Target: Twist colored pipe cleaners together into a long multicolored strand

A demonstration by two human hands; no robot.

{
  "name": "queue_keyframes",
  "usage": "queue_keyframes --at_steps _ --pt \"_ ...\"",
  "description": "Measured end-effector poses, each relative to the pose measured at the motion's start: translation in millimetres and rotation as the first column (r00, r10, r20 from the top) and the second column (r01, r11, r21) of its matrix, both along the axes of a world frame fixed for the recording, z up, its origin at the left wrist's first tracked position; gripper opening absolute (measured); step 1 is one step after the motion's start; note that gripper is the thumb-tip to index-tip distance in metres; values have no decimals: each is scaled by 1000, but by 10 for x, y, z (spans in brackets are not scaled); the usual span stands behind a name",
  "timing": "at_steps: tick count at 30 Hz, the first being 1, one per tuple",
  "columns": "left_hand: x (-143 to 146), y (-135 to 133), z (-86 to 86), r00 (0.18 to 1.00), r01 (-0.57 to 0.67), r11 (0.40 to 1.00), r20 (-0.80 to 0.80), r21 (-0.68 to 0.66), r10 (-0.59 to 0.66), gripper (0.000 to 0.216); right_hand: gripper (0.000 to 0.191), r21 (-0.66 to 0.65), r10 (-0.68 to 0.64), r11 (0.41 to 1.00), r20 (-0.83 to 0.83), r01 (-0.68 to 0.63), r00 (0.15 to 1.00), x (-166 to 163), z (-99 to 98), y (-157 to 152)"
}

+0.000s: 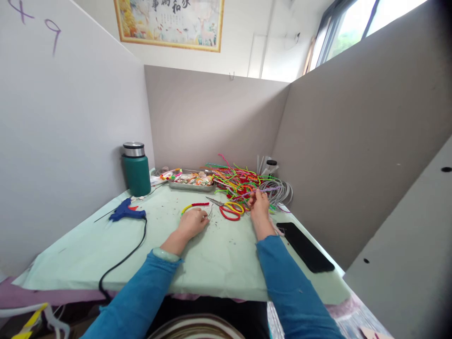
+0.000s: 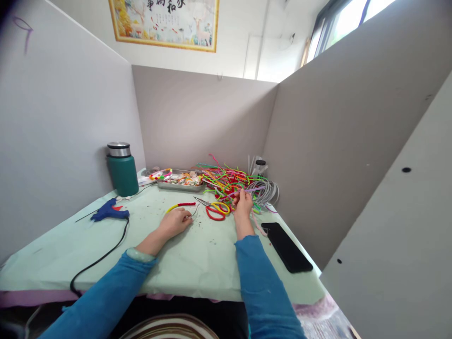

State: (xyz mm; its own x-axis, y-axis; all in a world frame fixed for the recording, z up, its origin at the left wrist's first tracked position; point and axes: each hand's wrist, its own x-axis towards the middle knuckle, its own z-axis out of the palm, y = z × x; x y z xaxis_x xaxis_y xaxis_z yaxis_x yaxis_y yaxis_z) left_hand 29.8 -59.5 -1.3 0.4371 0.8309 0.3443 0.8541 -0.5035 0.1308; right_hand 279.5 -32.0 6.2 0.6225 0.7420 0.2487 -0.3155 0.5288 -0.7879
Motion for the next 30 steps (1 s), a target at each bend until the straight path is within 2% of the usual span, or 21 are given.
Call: queue_keyframes --at_steps 7,11,15,17,19,21,23,24,27,30 --pt "-8 25 -34 999 22 1000 32 -2 -22 27 34 129 5 991 146 -24 989 -47 77 -31" --pt "-20 21 -26 996 54 999 65 -9 -53 32 36 128 -40 992 195 16 980 -6 108 -47" --pt "-12 8 7 977 119 992 174 40 -124 39 33 49 -38 999 403 20 914 -81 61 -37" --pt "4 7 24 943 115 992 310 42 -123 40 32 9 13 1000 528 -22 849 -202 -2 -44" --pt "23 12 35 859 107 993 508 -56 -64 45 28 -11 63 997 665 -75 744 -362 -76 -75" --pt "41 20 38 744 154 967 668 -204 22 50 22 -4 76 992 824 -128 562 -531 -139 -128" --pt "51 32 33 647 246 919 759 -306 79 47 23 -1 65 986 925 -169 375 -679 -179 -186" --pt "53 41 27 617 293 895 782 -337 92 45 25 1 56 983 950 -182 308 -740 -190 -211" --pt "49 84 -13 571 370 847 813 -381 116 41 33 16 31 977 975 -213 218 -857 -207 -252" --pt "42 142 -67 566 378 845 817 -378 112 31 39 8 44 972 976 -237 212 -892 -236 -237"
